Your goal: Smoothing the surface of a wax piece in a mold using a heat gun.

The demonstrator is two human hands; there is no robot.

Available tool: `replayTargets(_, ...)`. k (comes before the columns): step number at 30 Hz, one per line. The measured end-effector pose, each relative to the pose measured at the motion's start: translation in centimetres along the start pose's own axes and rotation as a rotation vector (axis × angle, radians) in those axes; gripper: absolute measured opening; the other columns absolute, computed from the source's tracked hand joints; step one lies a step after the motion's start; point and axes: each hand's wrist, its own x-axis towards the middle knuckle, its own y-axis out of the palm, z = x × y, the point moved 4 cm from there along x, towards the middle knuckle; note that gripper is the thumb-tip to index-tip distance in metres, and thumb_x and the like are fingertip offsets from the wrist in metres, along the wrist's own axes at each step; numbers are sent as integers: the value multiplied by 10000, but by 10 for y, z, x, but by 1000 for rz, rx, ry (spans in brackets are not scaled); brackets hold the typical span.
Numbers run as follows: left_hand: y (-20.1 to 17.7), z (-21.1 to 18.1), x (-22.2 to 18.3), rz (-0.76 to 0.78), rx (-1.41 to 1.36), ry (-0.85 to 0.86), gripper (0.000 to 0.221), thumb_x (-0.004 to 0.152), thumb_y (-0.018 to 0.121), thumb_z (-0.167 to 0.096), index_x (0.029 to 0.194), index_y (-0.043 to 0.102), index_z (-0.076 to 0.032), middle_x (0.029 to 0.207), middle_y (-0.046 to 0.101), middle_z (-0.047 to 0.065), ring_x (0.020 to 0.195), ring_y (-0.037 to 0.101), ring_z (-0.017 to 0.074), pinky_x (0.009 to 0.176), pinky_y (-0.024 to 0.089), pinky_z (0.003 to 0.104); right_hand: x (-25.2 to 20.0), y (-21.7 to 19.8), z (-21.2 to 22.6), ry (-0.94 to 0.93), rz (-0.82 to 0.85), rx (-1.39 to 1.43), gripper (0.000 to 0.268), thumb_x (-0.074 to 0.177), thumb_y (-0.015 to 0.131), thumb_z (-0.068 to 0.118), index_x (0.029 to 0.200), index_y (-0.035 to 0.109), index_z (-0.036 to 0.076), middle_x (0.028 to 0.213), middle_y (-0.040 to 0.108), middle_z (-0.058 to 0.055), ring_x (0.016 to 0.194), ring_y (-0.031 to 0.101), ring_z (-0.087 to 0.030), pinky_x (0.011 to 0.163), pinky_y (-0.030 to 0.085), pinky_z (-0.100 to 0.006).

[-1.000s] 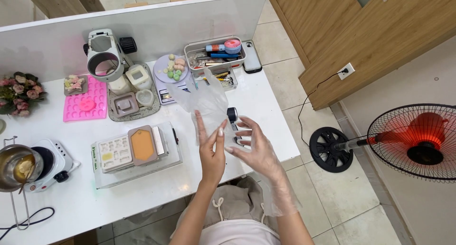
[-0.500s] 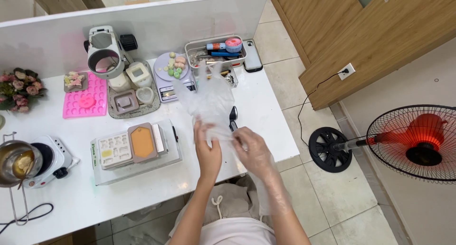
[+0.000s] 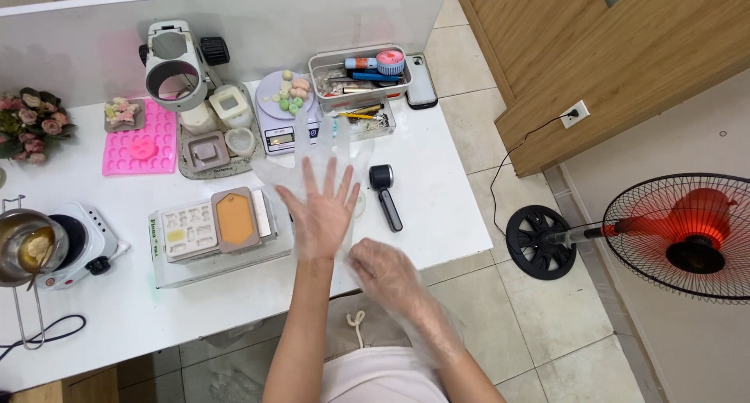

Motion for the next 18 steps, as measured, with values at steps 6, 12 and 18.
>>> replayTargets(6,12,-18,-7,100,-26,-66,861,869,385,-825,1603,273,-388,1639,329,248,1519,326,314,1197,306,556,-29,8,12,36,193,91,100,854,659,36,937,605,41,889,630,-120,864,650,-348,748,523,-459)
replayTargets(12,19,-8,-26,-23,157,-114,922,893,376,-794,1622,303,-235,1533,466,279,1456,446,341,1149,422,544,-36,3,15,106,266,68,152,903,736,146,953,642,38,884,660,-113,814,663,-332,731,521,-449)
replayTargets(18,39,5,-46,48,177,-194,892,907,342,-767,1631,278,-250,1526,474,244,1460,422,317,1174,374,536,-40,3,-70,668,-282,818,360,976,571,324,1224,597,65,833,664,-7,741,663,-119,715,600,-298)
